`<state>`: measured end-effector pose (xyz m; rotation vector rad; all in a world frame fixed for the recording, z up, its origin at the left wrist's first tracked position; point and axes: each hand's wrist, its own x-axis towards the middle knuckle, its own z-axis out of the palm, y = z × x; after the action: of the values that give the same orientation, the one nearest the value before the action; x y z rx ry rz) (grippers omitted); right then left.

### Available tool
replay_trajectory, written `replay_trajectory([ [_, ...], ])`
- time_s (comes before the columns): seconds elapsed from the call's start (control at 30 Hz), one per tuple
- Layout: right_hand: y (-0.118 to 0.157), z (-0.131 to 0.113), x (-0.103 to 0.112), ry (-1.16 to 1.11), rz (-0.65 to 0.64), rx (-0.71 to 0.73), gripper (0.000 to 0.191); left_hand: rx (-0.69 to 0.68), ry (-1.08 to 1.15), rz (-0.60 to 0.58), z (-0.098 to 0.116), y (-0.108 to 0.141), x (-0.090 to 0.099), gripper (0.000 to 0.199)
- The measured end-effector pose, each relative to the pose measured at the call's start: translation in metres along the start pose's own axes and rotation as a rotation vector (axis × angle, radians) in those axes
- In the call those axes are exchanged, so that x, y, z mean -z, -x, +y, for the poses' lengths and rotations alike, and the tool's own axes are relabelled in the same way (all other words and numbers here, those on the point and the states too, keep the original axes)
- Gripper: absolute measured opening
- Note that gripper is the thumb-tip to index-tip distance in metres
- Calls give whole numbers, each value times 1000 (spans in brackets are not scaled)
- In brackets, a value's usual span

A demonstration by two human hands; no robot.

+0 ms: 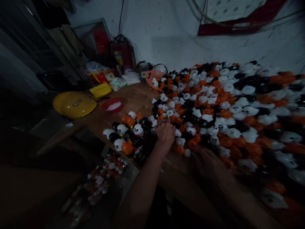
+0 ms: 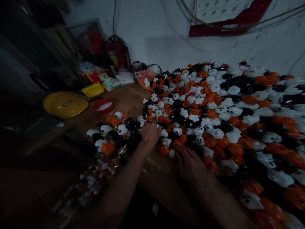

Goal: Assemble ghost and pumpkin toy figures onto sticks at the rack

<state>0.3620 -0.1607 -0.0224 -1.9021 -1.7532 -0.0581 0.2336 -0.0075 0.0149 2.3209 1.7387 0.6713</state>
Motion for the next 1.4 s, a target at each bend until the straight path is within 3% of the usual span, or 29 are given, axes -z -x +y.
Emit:
replay_trajectory([
  [0.13,-15,-4,14,114,65,42,28,-50,24,26,-16,16,9,36],
  [0.3,-46,-1,6,178,89,56,21,-151,119,83,-23,37,19,42],
  [0.4,-49,-2,7,61,140,89,18,-209,304,103,-22,54,25,48],
  [0.47,-47,-8,15,-119,131,6,21,-198,448,68,-22,69,29,52],
  [0.57,-45,-22,24,-515,-119,-170,31,-130,686,-17,-22,90,28,52],
  [0.63,-47,-29,19,-759,-308,-244,36,-113,821,-84,-23,98,21,50],
  [0.7,-50,-32,6,-865,-350,-306,41,-112,887,-115,-24,101,13,43],
  [0.8,-55,-39,-15,-811,-284,-300,42,-105,896,-88,-28,99,3,36],
  [0.9,-58,-46,-21,-689,-210,-198,38,-100,887,-66,-32,98,-1,38],
  [1.0,-56,-41,-4,-510,-96,-96,32,-65,887,-50,-35,98,-4,40],
  [1.13,-26,-4,37,-255,67,-10,24,-8,907,-82,-40,99,-10,44],
  [1.27,26,23,59,-263,-143,51,32,39,930,-125,-41,100,-16,46],
  [1.4,44,20,49,-180,-292,96,44,67,949,-120,-36,99,-16,49],
])
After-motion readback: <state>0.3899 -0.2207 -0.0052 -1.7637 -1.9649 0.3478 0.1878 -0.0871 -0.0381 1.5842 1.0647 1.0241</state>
